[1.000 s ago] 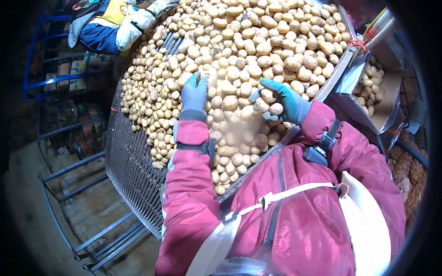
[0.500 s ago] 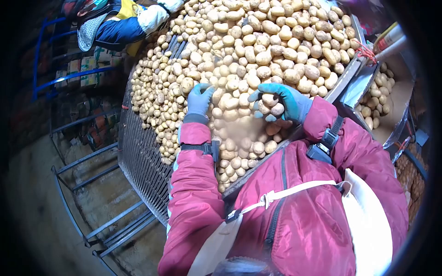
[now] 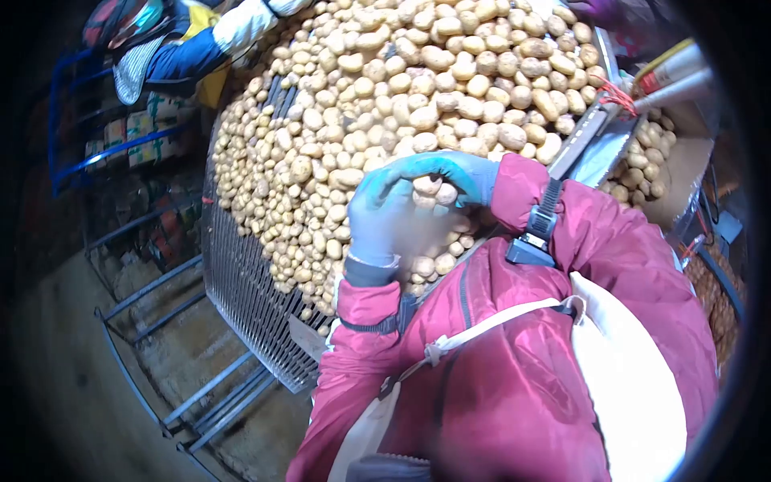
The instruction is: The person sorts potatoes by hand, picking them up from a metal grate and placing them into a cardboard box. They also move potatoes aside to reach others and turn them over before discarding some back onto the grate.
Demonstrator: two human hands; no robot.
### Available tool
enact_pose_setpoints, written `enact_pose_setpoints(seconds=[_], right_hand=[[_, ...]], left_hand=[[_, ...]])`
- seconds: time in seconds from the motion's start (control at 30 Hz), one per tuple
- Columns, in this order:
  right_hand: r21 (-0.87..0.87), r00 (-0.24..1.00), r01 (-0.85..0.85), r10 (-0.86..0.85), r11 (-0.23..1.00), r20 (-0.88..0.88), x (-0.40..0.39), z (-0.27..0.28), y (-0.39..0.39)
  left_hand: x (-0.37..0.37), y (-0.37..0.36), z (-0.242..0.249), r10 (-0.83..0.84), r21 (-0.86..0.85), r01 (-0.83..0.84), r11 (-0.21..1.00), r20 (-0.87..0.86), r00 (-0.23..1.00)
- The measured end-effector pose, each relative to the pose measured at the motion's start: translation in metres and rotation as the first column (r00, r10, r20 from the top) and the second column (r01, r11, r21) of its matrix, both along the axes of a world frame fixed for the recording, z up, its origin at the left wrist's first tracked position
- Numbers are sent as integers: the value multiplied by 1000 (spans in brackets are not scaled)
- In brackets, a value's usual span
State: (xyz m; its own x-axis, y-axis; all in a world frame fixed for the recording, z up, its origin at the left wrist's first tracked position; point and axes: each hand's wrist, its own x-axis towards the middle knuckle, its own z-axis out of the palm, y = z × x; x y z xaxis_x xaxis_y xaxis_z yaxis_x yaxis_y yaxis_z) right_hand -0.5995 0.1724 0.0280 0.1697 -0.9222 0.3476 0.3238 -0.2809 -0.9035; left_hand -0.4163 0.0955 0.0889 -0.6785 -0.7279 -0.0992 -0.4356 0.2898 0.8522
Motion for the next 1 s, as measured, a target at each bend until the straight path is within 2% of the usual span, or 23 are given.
enact_pose_setpoints(seconds=[0.03, 0.07, 0.1, 0.13, 0.2, 0.27, 0.3, 0.33, 0.37, 0.43, 0.47, 0.53, 0.57, 0.6, 0.63, 0.7, 0.73, 0.8, 0.83, 0.87, 0.93, 0.97, 1.0], right_hand=[[12, 1000, 18, -18, 1000, -13, -6, -4, 7], [224, 990, -55, 24, 973, 136, -10, -9, 17], [411, 956, -150, 25, 899, 293, -12, -11, 28], [557, 898, -259, -16, 789, 440, -15, -12, 39], [552, 929, -108, -114, 827, 353, -24, 12, 52], [647, 864, -158, -212, 746, 456, -36, 18, 76], [677, 836, -102, -306, 729, 455, -35, 11, 89], [701, 802, -56, -386, 711, 456, -34, -9, 104], [701, 795, -19, -414, 713, 444, -36, -18, 121], [658, 775, 100, -473, 747, 419, -39, -27, 162], [712, 641, 135, -609, 690, 468, -34, -24, 180], [790, 418, 30, -725, 613, 547, -33, -19, 222], [824, 300, -26, -781, 567, 547, -30, -13, 241], [871, 421, 101, -814, 480, 400, -28, -8, 265], [843, 426, 118, -793, 525, 435, -27, -35, 299], [862, 380, 95, -818, 498, 431, -23, -51, 355], [859, 351, 160, -841, 487, 412, -16, -51, 381], [886, 311, 239, -896, 397, 318, 1, -40, 426], [906, 246, 208, -916, 369, 316, 9, -32, 443], [926, 265, 302, -953, 227, 147, 18, -40, 459], [953, 194, 275, -978, 127, 75, 36, -36, 483], [953, 184, 277, -980, 121, 71, 43, -41, 500], [954, 181, 226, -971, 195, 155, 51, -52, 520]], left_hand=[[-5, -1, 13, 24, 102, -24, 994, 1, 1000], [-6, -5, 21, 47, 204, -47, 978, 9, 999], [0, -10, 14, 73, 63, -75, 995, 26, 997], [6, -18, 3, 155, 159, -152, 976, -12, 988], [23, -39, -16, 110, -104, -96, 990, 139, 984], [53, -63, -65, 13, -474, 156, 866, 333, 943], [59, -66, -83, 31, -464, 165, 870, 385, 922], [69, -74, -105, -14, -560, 297, 773, 454, 891], [68, -74, -110, -50, -547, 342, 764, 478, 877], [69, -78, -126, -25, -582, 318, 749, 455, 890], [71, -81, -132, -11, -612, 321, 723, 455, 891], [69, -82, -129, -10, -594, 322, 737, 467, 884], [69, -82, -128, -5, -596, 326, 734, 475, 880], [68, -82, -128, -1, -598, 331, 730, 483, 875], [67, -78, -134, 36, -624, 316, 715, 484, 874], [68, -85, -138, 15, -627, 349, 696, 499, 866], [69, -84, -139, 5, -627, 364, 688, 506, 863], [58, -67, -115, 13, -573, 361, 736, 544, 839], [60, -67, -119, 18, -583, 362, 728, 544, 839], [61, -65, -126, 46, -626, 348, 698, 524, 850], [59, -67, -132, 40, -626, 347, 698, 518, 854], [59, -67, -130, 48, -619, 349, 704, 532, 845], [59, -66, -127, 59, -614, 350, 708, 545, 836]])
